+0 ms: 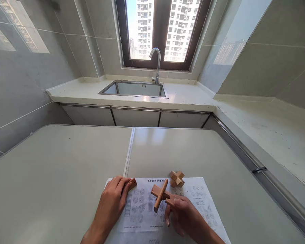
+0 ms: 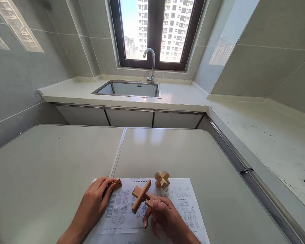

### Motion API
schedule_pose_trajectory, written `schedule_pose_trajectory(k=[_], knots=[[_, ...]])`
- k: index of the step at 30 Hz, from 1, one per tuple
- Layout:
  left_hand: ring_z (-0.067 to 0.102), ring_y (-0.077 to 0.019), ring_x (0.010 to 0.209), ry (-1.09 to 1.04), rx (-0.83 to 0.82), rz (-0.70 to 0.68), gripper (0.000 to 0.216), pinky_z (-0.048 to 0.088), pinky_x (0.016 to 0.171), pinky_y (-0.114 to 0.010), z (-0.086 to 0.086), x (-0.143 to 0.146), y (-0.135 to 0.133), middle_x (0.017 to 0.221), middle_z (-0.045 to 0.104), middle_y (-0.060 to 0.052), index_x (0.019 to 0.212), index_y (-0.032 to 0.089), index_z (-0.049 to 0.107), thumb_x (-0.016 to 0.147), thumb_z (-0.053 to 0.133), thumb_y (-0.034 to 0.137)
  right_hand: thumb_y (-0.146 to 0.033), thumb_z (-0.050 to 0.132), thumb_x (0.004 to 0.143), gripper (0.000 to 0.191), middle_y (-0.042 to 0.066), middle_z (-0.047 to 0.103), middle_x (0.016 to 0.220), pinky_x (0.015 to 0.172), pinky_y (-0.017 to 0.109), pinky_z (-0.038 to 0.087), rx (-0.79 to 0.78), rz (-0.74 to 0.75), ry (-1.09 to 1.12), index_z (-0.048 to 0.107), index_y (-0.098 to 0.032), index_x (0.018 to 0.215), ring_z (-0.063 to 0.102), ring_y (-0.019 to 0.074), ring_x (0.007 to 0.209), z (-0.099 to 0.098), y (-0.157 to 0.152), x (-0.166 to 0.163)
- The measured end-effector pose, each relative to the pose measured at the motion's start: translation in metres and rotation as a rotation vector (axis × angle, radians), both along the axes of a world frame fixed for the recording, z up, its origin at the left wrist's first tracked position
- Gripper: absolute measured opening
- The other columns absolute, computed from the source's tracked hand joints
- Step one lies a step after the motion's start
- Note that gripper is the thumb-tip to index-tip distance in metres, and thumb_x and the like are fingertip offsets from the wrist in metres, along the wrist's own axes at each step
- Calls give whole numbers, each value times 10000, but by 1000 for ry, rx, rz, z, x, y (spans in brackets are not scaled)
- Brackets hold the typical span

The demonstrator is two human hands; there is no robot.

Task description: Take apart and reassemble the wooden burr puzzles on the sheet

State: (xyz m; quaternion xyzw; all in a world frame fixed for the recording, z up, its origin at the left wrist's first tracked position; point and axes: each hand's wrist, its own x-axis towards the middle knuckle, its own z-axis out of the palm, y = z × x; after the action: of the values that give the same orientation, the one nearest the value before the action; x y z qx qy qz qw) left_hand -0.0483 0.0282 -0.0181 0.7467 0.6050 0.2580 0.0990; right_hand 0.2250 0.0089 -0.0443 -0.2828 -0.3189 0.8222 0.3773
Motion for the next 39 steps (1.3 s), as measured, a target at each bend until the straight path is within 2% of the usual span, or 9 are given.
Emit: schedule_pose_trajectory(k=[10,15,17,21,23,26,31,35,39], knots=[[659,-287,968,-17,69,89,318,551,862,-449,-2,1,-2,1087,693,-97,1133,236,658,1066,456,473,-579,709,890,606,93,705,709,322,161,314,14,8,-15,750,-32,1145,488,86,421,-1,-1,1],[646,-278,1155,-380,-90,-83,327,562,986,-419,3,16,-12,1274,652,-122,1239,262,638,1071,460,479,-561,705,894,600,122,734,792,325,159,323,55,73,8,748,-42,1190,509,78,410,1,-1,0],[601,-313,1275,-514,-215,-196,453,529,1060,-446,7,25,-19,1395,615,-136,1316,275,619,1035,473,598,-552,711,889,589,109,721,757,320,156,328,75,97,35,754,-40,1176,516,83,408,3,-2,-1],[509,-405,1394,-680,-411,-421,1037,426,1180,-521,11,37,-32,1577,490,-144,1540,307,454,693,745,829,-535,739,863,570,101,705,731,333,152,388,80,152,65,765,-33,1132,576,109,450,6,-4,-4],[503,-414,1403,-708,-488,-461,1154,395,1203,-536,10,39,-35,1602,464,-149,1582,312,396,624,832,786,-515,754,855,511,107,704,739,359,151,419,65,160,77,783,-36,1031,618,126,502,9,-5,-5],[494,-412,1414,-702,-540,-438,1100,377,1212,-554,7,39,-36,1590,484,-153,1580,314,398,659,889,661,-485,775,845,442,109,705,739,401,152,438,46,159,102,782,-46,894,634,128,537,9,-7,-6],[519,-395,1392,-718,-486,-389,1072,406,1197,-541,0,34,-37,1533,550,-119,1564,334,407,650,919,563,-495,775,827,459,109,723,712,471,204,494,15,205,147,783,-39,879,647,142,521,-5,-10,-6],[526,-385,1388,-721,-435,-387,1058,417,1197,-523,-2,30,-38,1519,557,-103,1550,338,415,642,927,525,-491,736,853,451,63,659,548,395,196,408,-19,159,185,735,-65,708,522,100,370,-12,-10,-5],[539,-382,1380,-683,-410,-416,995,437,1186,-514,2,29,-37,1502,573,-82,1493,347,474,624,942,481,-483,750,844,430,30,627,510,358,185,334,-22,139,172,725,-77,708,434,67,314,-9,-9,-4]])
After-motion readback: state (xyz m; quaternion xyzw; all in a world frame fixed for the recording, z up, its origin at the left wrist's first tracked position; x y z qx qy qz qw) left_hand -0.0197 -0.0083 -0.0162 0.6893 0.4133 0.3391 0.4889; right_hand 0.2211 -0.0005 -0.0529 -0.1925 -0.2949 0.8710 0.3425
